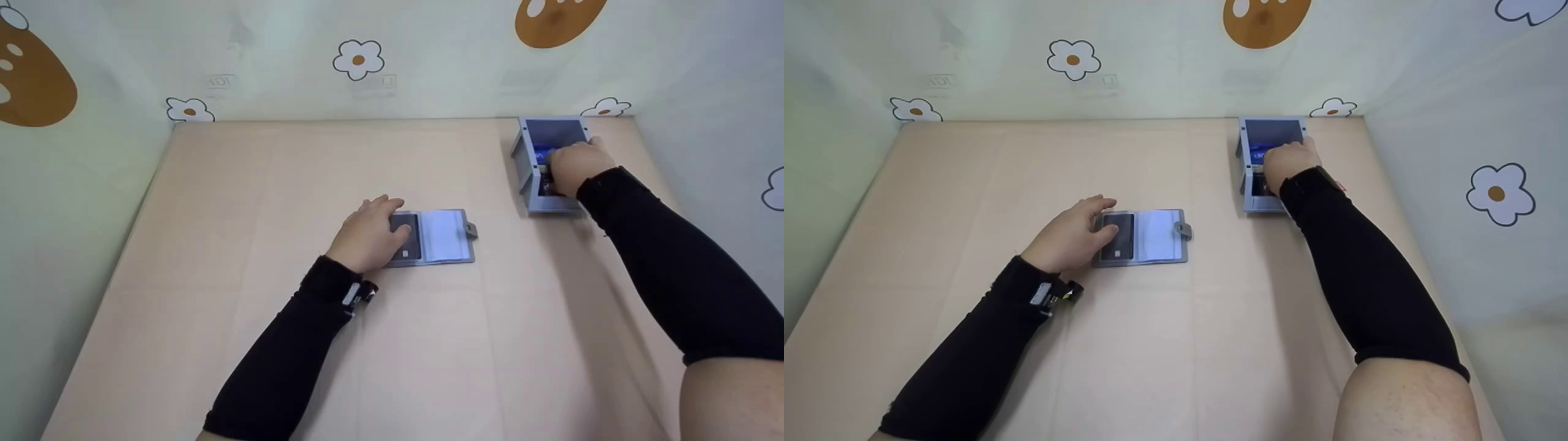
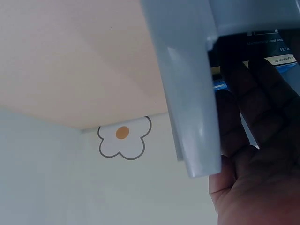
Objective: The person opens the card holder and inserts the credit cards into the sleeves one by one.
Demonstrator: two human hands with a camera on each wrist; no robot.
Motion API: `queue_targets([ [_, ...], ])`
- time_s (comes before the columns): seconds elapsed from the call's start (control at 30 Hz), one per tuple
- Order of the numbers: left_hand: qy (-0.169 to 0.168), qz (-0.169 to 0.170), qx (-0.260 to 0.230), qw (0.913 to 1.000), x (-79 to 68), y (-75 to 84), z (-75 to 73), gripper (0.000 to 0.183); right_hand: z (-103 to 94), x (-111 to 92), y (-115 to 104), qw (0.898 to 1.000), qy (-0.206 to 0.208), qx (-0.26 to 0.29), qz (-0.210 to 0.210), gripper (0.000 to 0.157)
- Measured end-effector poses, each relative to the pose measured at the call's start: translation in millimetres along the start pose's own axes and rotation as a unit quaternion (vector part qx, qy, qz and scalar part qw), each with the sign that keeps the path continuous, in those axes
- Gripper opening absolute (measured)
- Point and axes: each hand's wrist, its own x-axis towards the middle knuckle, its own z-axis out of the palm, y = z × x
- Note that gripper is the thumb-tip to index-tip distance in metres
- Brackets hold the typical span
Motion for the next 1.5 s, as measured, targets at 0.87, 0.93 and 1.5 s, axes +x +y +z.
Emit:
queue_targets([
  [0.87,-0.002,0.002,0.008,1.0000,-0.4,2.3,0.2,0.060,-1.1,-4.6,3.4,1.000,0.004,0.004,0.002,0.031],
  [0.93,-0.004,0.004,0.008,1.0000,-0.5,2.5,-0.1,0.060,-0.6,-4.7,4.4,1.000,0.007,0.006,0.001,0.031],
  [1.5,-0.001,0.006,0.006,1.0000,-0.1,1.8,-1.1,0.060,-20.7,-15.3,10.4,0.998,0.022,0.050,-0.008,0.015],
])
